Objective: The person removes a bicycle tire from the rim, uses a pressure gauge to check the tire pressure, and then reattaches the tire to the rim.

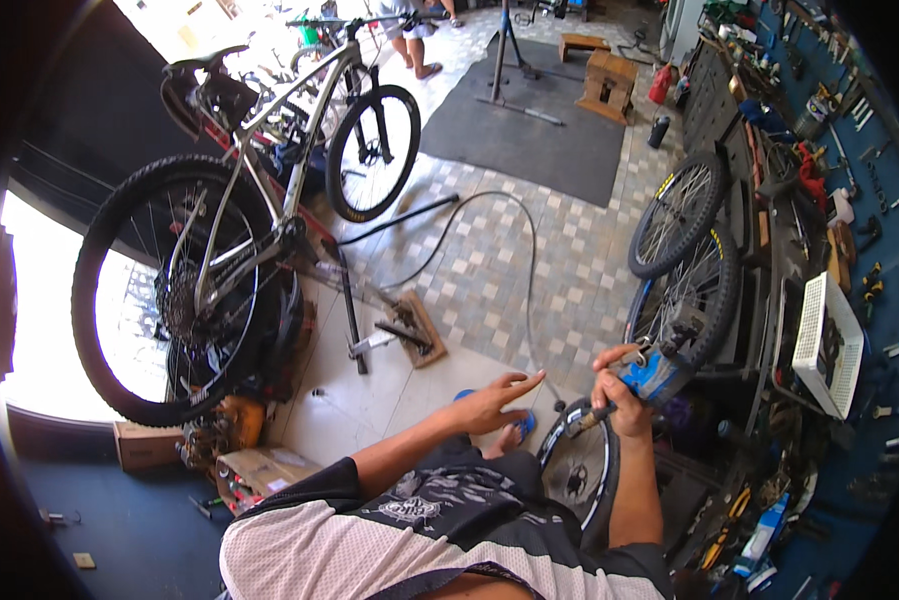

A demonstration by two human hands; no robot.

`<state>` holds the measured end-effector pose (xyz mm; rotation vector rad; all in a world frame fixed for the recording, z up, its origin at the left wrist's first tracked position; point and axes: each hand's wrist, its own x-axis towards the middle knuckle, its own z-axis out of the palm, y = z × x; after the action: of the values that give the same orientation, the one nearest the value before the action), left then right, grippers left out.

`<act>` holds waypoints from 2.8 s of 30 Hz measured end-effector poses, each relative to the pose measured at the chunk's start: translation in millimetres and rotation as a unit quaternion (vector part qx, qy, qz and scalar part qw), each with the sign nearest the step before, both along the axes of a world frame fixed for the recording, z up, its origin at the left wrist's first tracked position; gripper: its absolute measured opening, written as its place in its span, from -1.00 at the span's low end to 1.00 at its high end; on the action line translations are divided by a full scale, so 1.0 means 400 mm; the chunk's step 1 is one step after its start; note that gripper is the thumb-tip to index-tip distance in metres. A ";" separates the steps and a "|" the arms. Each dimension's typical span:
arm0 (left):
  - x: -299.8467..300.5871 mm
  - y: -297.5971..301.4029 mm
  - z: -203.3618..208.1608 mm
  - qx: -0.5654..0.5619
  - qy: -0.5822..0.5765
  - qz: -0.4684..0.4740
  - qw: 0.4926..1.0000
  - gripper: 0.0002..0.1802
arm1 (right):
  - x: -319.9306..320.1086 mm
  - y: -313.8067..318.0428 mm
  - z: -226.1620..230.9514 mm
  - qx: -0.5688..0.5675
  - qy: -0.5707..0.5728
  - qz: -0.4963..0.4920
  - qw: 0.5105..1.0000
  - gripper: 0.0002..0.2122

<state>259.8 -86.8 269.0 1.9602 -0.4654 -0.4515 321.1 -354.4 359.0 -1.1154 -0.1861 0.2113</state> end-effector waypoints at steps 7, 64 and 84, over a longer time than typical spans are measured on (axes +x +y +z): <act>-0.211 0.213 -0.093 0.248 0.125 0.004 0.961 -0.37 | -0.233 -0.045 -0.056 -0.056 0.100 -0.073 0.991 -0.79; -0.708 -0.711 -0.663 -0.173 0.399 0.200 0.878 -0.14 | -1.808 -0.284 -0.570 -0.444 0.423 -0.238 0.753 -0.54; -0.383 -0.042 -0.434 -0.194 0.295 0.259 0.899 -0.34 | -1.142 -0.263 -0.549 -0.599 0.154 -0.136 0.774 -0.58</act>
<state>106.5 -103.5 95.2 1.3854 0.3357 -0.5279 -135.8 -459.5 139.4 -2.3386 0.4966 0.2515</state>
